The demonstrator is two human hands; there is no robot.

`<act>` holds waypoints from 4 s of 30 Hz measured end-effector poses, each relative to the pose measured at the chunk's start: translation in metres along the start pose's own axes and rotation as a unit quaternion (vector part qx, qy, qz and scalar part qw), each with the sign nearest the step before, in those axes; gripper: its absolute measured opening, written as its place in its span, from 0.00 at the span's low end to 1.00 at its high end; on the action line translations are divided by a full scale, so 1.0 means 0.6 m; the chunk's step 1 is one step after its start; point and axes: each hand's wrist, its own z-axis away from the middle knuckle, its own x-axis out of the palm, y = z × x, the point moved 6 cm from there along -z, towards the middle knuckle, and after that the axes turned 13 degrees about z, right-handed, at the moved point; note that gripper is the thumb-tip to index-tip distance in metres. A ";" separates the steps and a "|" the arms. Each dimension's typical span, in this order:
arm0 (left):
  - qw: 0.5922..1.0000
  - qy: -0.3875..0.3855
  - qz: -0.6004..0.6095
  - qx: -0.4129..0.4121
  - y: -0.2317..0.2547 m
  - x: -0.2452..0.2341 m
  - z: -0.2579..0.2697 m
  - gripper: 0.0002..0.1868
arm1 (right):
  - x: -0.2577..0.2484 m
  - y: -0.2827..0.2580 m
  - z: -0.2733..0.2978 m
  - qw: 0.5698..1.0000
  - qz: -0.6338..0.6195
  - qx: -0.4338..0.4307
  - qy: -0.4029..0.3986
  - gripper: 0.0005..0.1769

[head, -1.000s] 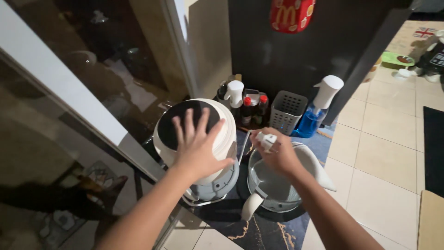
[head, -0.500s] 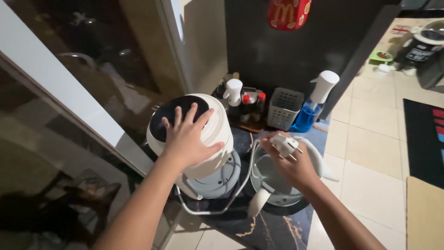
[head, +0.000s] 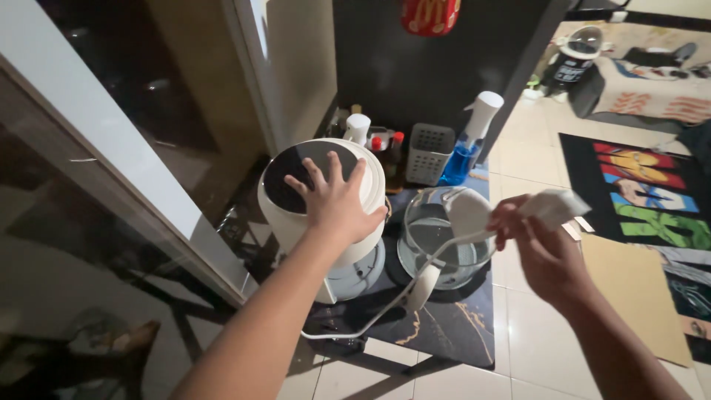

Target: Cleaning and wiping an electric kettle and a glass pitcher with a cloth and cleaning spray.

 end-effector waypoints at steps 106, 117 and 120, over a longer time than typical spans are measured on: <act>0.839 0.091 0.475 0.248 -0.077 -0.212 0.164 0.11 | 0.200 -0.038 0.112 0.969 0.034 0.164 -0.184 0.22; 0.799 0.226 0.399 0.389 -0.010 -0.147 0.277 0.40 | 0.121 -0.019 0.186 0.982 -0.068 0.177 -0.027 0.21; 0.835 0.373 0.387 0.114 -0.178 -0.014 0.284 0.29 | 0.053 0.048 0.235 0.976 -0.138 0.167 0.036 0.24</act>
